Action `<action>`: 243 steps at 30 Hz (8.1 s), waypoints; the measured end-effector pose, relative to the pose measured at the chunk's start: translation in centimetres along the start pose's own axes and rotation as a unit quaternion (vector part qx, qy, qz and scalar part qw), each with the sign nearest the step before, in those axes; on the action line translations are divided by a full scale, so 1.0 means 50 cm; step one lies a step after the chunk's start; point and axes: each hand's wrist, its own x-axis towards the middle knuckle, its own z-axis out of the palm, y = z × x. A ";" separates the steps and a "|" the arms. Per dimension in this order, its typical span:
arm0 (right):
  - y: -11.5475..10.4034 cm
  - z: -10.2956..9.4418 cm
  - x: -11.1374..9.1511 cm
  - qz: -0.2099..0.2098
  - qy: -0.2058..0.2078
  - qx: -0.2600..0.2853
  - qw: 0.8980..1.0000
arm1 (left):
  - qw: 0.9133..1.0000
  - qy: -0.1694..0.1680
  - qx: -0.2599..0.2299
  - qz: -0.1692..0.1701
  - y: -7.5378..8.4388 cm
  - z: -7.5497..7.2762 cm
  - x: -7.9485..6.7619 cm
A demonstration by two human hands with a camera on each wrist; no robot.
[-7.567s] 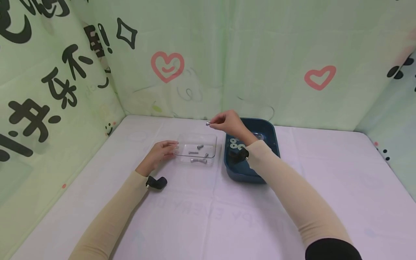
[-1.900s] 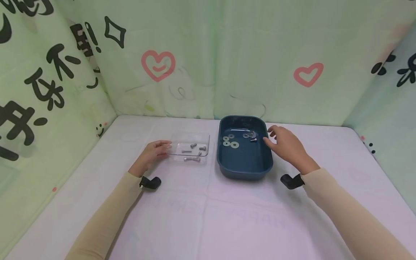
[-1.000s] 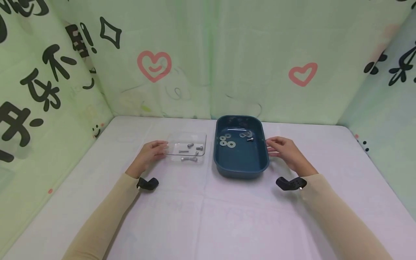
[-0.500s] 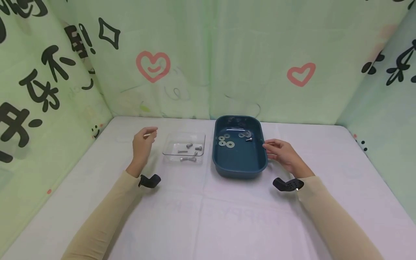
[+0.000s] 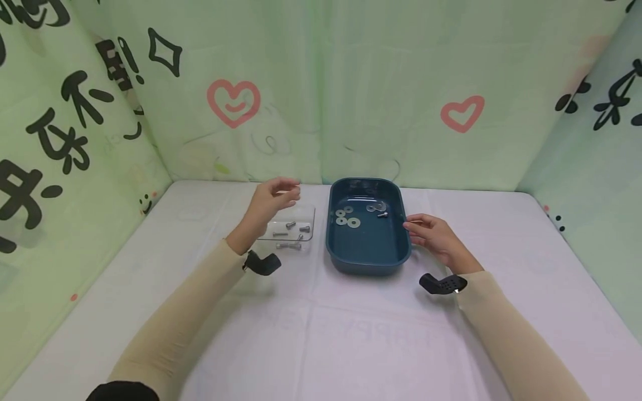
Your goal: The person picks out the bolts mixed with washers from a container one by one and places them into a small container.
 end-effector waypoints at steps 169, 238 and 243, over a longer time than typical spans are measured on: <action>0.010 -0.009 0.006 0.015 0.020 -0.073 0.997 | 0.970 -0.164 0.180 -0.008 0.014 0.303 0.158; 0.012 -0.007 0.010 0.015 0.019 -0.067 0.997 | 0.965 -0.151 0.214 0.034 0.012 -0.045 0.058; 0.009 -0.005 0.009 0.015 0.022 -0.070 0.997 | 0.966 -0.138 0.219 0.025 -0.008 -0.067 0.062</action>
